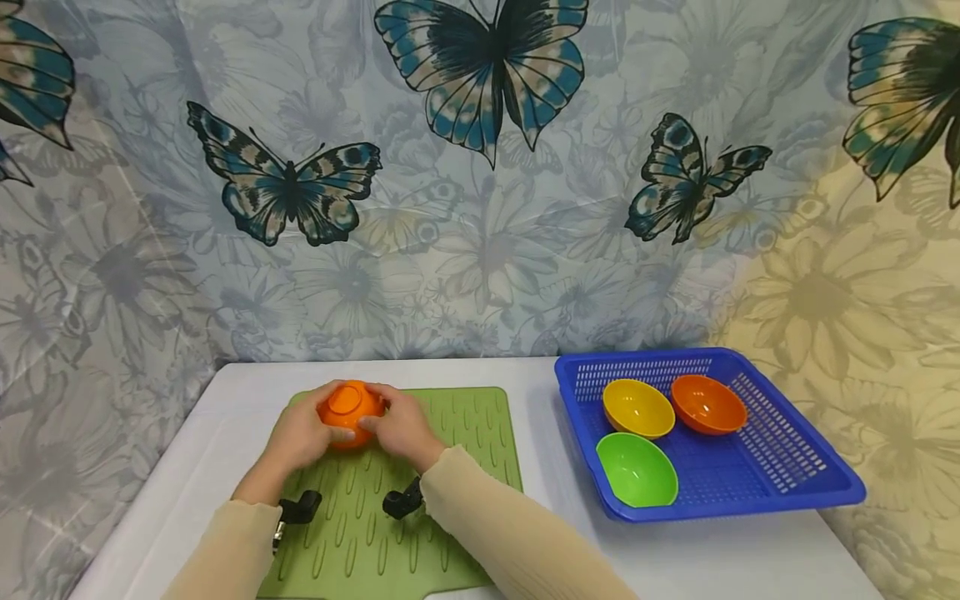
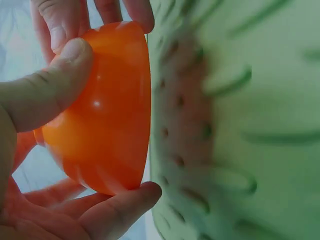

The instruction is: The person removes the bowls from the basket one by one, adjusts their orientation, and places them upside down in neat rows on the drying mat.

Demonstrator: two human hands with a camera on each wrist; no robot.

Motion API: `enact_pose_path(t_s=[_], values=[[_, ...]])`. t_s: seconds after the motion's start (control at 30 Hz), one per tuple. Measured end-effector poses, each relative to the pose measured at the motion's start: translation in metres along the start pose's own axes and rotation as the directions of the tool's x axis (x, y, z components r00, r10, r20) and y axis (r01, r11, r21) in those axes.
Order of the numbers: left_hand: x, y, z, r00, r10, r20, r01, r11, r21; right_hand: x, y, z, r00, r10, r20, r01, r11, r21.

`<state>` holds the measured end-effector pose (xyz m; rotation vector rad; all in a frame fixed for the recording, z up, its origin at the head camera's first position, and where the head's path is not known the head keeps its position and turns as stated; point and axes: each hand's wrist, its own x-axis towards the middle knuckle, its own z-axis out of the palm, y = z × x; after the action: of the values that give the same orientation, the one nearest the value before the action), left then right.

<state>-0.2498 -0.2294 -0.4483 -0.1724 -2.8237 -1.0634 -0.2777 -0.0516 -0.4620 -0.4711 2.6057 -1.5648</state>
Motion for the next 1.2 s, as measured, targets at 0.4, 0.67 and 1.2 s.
enact_pose_path(t_s=[0.4, 0.67, 1.2], values=[[0.008, -0.045, -0.017, 0.992, -0.119, 0.029, 0.117, 0.991, 0.068, 0.036, -0.006, 0.050, 0.998, 0.027, 0.050, -0.022, 0.995, -0.095], [0.018, -0.053, -0.022, 0.985, -0.154, 0.073, 0.145, 0.982, 0.117, 0.050, -0.009, 0.056, 0.996, 0.071, 0.063, -0.059, 0.983, -0.175], [0.023, -0.056, -0.021, 0.974, -0.200, 0.106, 0.181, 0.970, 0.165, 0.048, -0.008, 0.058, 0.996, 0.038, 0.079, -0.019, 0.973, -0.232]])
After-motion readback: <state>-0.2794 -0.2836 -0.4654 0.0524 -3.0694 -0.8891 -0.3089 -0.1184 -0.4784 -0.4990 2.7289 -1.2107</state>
